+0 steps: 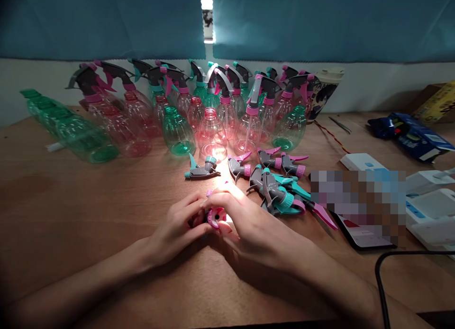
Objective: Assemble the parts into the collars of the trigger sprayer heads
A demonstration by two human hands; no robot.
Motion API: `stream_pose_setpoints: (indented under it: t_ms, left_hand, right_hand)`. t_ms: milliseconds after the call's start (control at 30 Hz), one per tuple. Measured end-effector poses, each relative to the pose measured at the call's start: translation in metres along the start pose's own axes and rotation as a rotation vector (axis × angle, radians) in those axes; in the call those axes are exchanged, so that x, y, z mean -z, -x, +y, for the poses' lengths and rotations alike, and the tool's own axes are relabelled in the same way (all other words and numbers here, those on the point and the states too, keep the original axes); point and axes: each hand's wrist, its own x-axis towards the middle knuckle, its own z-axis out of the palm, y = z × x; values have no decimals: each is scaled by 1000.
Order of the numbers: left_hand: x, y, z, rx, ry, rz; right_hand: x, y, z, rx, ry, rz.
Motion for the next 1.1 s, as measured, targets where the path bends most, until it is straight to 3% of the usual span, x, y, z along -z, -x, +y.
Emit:
stream_pose_setpoints:
  t_ms: [267,500,667,833,1100]
  left_hand:
    - [-2,0,-1,47,1,-7]
    - [-2,-1,1,56,19,32]
    - [1,-1,-3,38,-8,44]
    - [2,0,-8,53,-52,55]
    - [1,0,-5,-10,-101,15]
  right_hand:
    - [-7,0,2,47,32,32]
    - [-29,10,-3,-16,84,225]
    - [-15,6,0,-32,139,250]
    - [2,0,5,-13,253,143]
    - [-8,1,0,21,288,119]
